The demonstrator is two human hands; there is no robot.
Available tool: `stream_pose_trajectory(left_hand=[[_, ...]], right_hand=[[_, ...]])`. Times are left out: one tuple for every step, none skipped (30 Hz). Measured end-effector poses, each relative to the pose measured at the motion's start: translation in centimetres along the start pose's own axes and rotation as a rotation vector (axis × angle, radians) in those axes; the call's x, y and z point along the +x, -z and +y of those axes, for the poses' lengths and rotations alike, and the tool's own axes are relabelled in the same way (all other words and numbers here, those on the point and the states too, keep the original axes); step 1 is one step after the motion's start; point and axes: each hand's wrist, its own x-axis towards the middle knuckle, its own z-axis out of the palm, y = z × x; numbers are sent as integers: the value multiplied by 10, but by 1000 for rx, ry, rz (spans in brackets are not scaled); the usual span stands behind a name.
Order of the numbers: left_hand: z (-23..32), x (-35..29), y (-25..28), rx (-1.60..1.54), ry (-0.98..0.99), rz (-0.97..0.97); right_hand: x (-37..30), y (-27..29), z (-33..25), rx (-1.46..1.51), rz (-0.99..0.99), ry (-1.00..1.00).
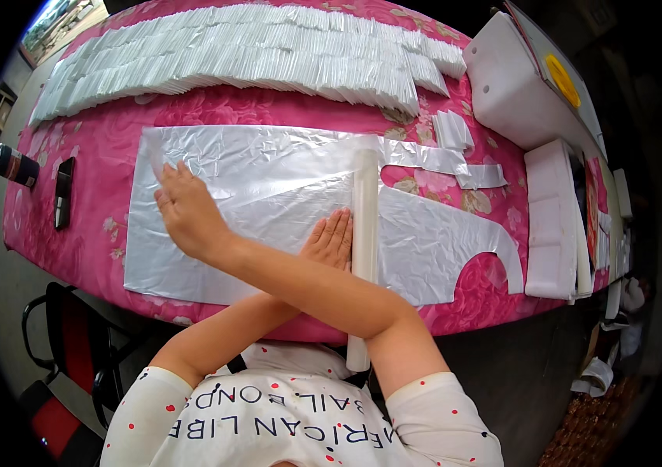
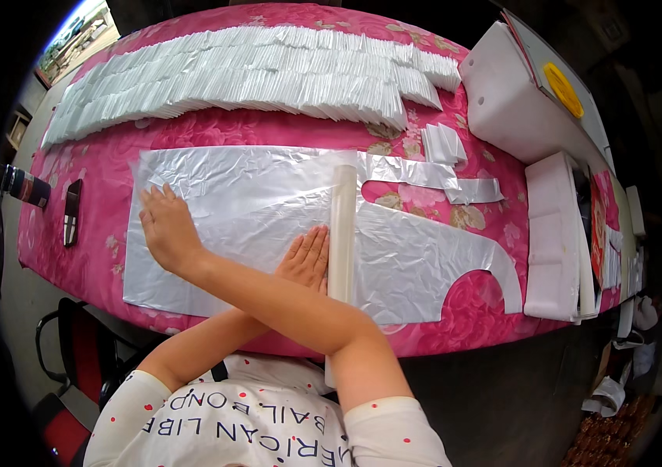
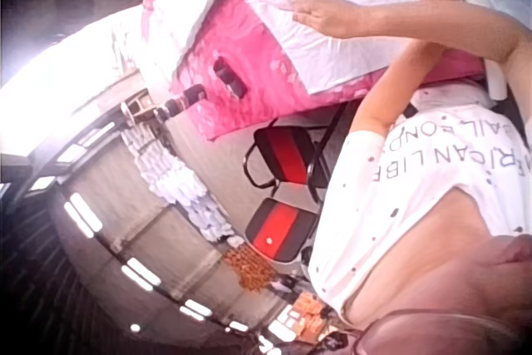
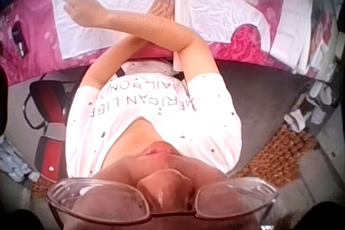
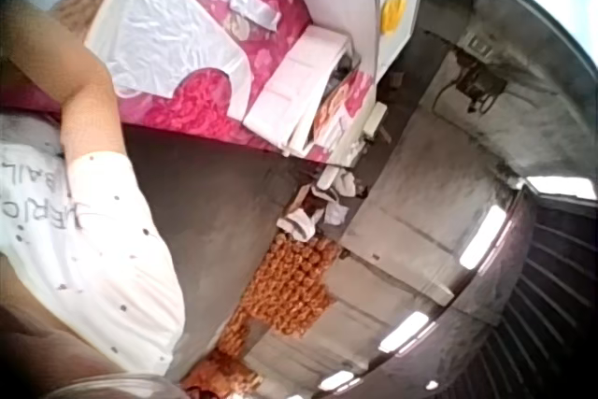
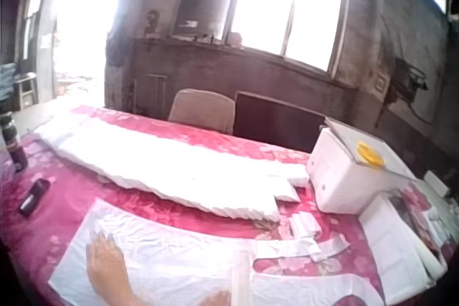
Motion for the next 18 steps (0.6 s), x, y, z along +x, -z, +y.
stream_pose_trajectory(left_hand=[[4,2,13,-53,7,-49],[6,3,19,-112,19,-96],[6,4,17,-135,31,-93],[5,3,16,-141,46,-96],[5,2,14,-147,57,-99],[5,3,12,-155,64,-104],[6,3,12,-167,62,-98],[5,2,16,-173,66,-89],[5,2,19,-180,67,-81],[5,1,22,-168,77,-64],[6,1,23,-158,77,-50],[7,3,26,-144,82,-33],[1,1,31,-304,108,54],[-10,1,30,-473,124,134],[-19,3,30,-642,142,210],[-29,7,43,-927,267,206],[-38,20,49,-1236,367,180],[-48,31,52,-1533,485,152]], right_hand=[[2,-26,21,-103,-43,6],[1,-44,34,-174,-100,-65],[0,-58,44,-245,-155,-136],[0,-63,38,-315,-222,-200],[-3,-65,33,-342,-298,-190],[-7,-64,28,-369,-371,-181],[-11,-57,16,-392,-446,-176],[-15,-50,5,-372,-469,-144],[-19,-38,-5,-352,-489,-114],[-25,-24,-12,-334,-504,-84],[-36,-4,-13,-282,-442,-44],[-48,18,-15,-227,-383,1],[-58,40,-18,-245,-320,65],[-68,66,-16,-264,-246,117],[-79,94,-19,-326,-198,121],[-87,114,-30,-380,-161,148],[-100,137,-33,-456,-94,143],[-112,157,-30,-514,-34,143]])
